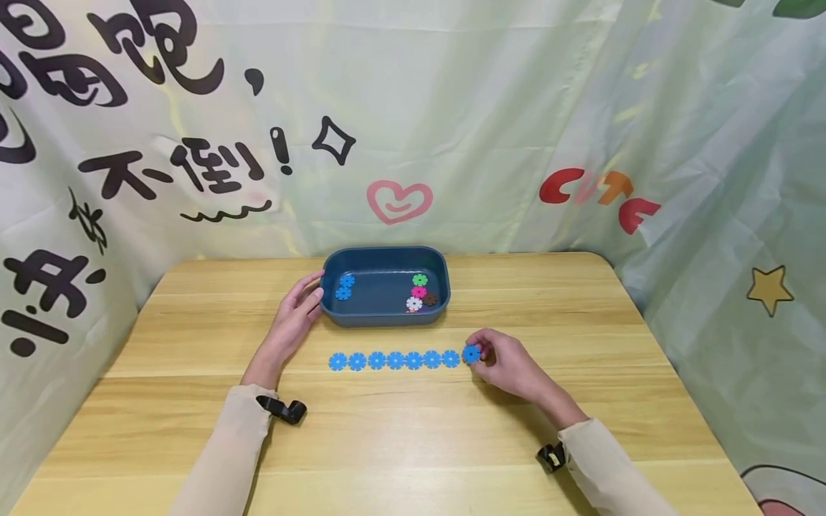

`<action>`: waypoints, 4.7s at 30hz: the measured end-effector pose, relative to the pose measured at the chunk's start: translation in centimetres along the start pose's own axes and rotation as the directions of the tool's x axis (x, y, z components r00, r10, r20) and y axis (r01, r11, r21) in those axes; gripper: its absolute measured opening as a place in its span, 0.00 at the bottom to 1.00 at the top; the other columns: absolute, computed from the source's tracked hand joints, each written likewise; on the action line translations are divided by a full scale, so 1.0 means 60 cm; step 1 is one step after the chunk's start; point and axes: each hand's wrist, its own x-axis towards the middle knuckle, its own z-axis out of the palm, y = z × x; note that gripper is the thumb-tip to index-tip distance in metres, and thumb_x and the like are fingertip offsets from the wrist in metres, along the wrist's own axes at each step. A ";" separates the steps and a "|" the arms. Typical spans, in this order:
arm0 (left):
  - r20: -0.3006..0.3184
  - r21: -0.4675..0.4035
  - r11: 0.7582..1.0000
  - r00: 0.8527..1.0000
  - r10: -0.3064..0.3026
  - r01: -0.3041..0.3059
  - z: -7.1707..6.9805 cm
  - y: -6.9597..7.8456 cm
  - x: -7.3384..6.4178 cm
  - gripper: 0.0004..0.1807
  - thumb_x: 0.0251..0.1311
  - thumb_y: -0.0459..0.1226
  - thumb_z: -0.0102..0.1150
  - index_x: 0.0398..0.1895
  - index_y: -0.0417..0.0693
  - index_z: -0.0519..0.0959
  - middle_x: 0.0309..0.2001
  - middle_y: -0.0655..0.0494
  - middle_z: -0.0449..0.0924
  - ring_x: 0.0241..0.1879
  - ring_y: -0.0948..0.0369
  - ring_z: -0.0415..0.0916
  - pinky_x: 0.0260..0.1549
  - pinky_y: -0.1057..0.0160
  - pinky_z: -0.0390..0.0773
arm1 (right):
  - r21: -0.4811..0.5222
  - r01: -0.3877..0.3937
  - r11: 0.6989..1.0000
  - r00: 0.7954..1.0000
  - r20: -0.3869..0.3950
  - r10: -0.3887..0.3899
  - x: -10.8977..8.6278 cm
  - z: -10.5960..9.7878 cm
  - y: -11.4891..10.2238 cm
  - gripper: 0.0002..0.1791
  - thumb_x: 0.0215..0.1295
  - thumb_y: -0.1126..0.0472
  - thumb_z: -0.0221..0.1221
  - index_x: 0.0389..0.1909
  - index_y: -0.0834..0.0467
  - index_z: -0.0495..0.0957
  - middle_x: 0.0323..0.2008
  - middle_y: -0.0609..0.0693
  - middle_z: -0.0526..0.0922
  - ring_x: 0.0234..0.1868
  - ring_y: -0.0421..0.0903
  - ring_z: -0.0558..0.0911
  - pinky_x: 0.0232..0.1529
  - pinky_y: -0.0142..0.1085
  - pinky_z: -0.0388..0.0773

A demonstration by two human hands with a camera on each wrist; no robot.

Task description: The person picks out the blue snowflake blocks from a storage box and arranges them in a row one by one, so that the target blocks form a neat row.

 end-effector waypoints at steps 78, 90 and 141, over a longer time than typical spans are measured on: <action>-0.015 0.034 0.999 1.000 -0.014 0.014 0.002 0.002 -0.001 0.27 0.75 0.43 0.56 0.75 0.53 0.68 0.74 0.51 0.61 0.72 0.53 0.61 0.66 0.59 0.69 | -0.017 0.268 0.963 0.957 -0.112 -0.268 0.066 0.034 -0.088 0.19 0.62 0.71 0.68 0.52 0.55 0.79 0.42 0.46 0.81 0.43 0.49 0.80 0.37 0.44 0.83; -0.010 0.031 0.999 1.000 -0.012 0.012 0.002 -0.001 -0.003 0.29 0.74 0.45 0.57 0.75 0.52 0.67 0.74 0.50 0.61 0.72 0.53 0.62 0.64 0.62 0.71 | 0.108 0.339 0.934 0.934 -0.159 -0.321 0.116 0.061 -0.128 0.16 0.63 0.68 0.69 0.51 0.59 0.80 0.44 0.58 0.82 0.41 0.49 0.80 0.43 0.51 0.84; 0.022 0.004 1.000 1.000 -0.020 0.020 -0.001 0.005 -0.003 0.30 0.77 0.42 0.53 0.77 0.48 0.62 0.77 0.47 0.57 0.74 0.52 0.58 0.68 0.58 0.66 | 0.033 0.058 0.998 0.993 0.099 -0.061 0.327 0.148 -0.175 0.15 0.68 0.65 0.66 0.54 0.64 0.80 0.42 0.56 0.82 0.42 0.49 0.78 0.49 0.39 0.79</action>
